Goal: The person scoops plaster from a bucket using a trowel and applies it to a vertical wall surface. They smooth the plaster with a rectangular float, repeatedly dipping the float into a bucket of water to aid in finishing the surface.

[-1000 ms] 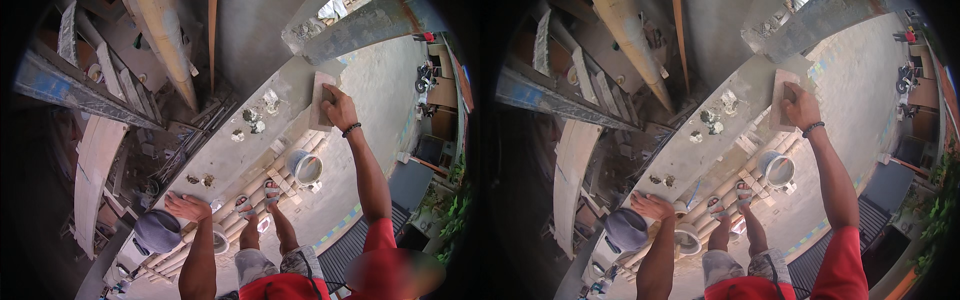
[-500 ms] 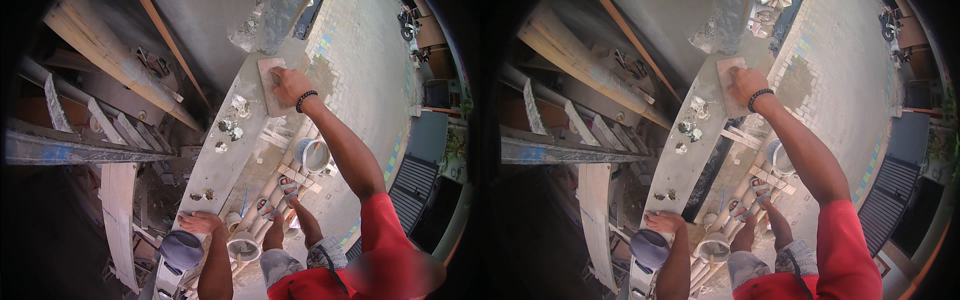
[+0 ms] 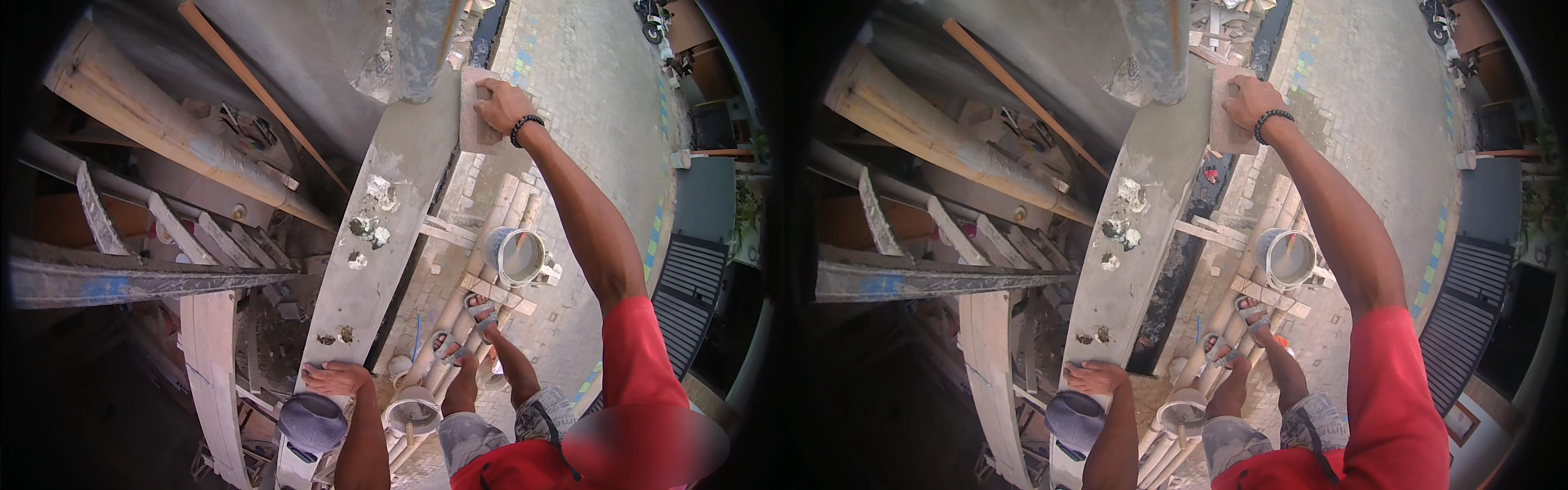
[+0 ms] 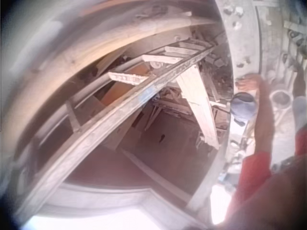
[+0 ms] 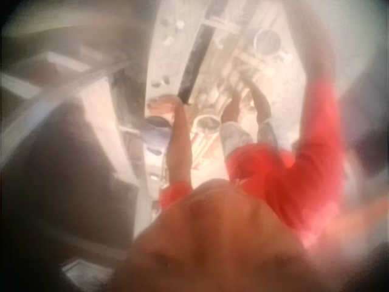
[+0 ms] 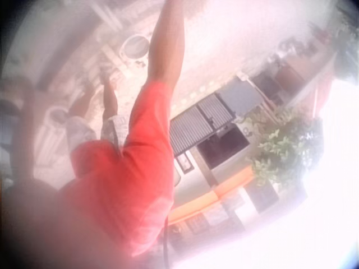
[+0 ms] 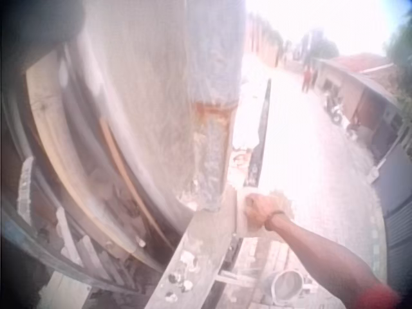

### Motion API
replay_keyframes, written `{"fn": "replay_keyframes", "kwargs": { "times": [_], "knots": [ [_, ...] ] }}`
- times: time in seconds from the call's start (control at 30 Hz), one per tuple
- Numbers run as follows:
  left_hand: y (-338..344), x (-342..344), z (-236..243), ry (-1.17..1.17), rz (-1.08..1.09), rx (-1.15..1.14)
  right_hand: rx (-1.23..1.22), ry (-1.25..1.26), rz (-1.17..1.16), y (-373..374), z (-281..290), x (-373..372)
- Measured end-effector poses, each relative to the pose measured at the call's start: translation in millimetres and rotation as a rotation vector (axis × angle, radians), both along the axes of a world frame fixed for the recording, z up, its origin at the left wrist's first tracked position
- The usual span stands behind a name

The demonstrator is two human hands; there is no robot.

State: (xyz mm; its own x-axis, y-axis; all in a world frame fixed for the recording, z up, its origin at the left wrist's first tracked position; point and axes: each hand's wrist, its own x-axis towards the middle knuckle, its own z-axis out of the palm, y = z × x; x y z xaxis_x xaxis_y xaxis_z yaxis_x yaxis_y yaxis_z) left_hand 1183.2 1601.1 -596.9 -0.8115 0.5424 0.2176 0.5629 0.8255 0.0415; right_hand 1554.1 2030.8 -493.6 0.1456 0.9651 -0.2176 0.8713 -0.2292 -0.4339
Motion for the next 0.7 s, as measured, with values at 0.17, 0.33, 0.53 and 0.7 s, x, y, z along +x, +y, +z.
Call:
{"fn": "replay_keyframes", "kwargs": {
  "times": [0.17,0.33,0.53,0.7],
  "knots": [
    [-1,1,-3,-0.011,-0.004,-0.008,-0.051,-0.094,0.046,19,-8,-17],
    [-2,-1,0,0.052,-0.018,-0.003,-0.076,-0.033,0.293,-76,-7,-52],
    [1,-2,5,0.029,-0.012,-0.001,0.055,0.103,0.166,-72,18,-34],
    [5,4,5,0.081,-0.02,-0.015,-0.017,-0.018,0.038,21,12,-13]
  ]
}}
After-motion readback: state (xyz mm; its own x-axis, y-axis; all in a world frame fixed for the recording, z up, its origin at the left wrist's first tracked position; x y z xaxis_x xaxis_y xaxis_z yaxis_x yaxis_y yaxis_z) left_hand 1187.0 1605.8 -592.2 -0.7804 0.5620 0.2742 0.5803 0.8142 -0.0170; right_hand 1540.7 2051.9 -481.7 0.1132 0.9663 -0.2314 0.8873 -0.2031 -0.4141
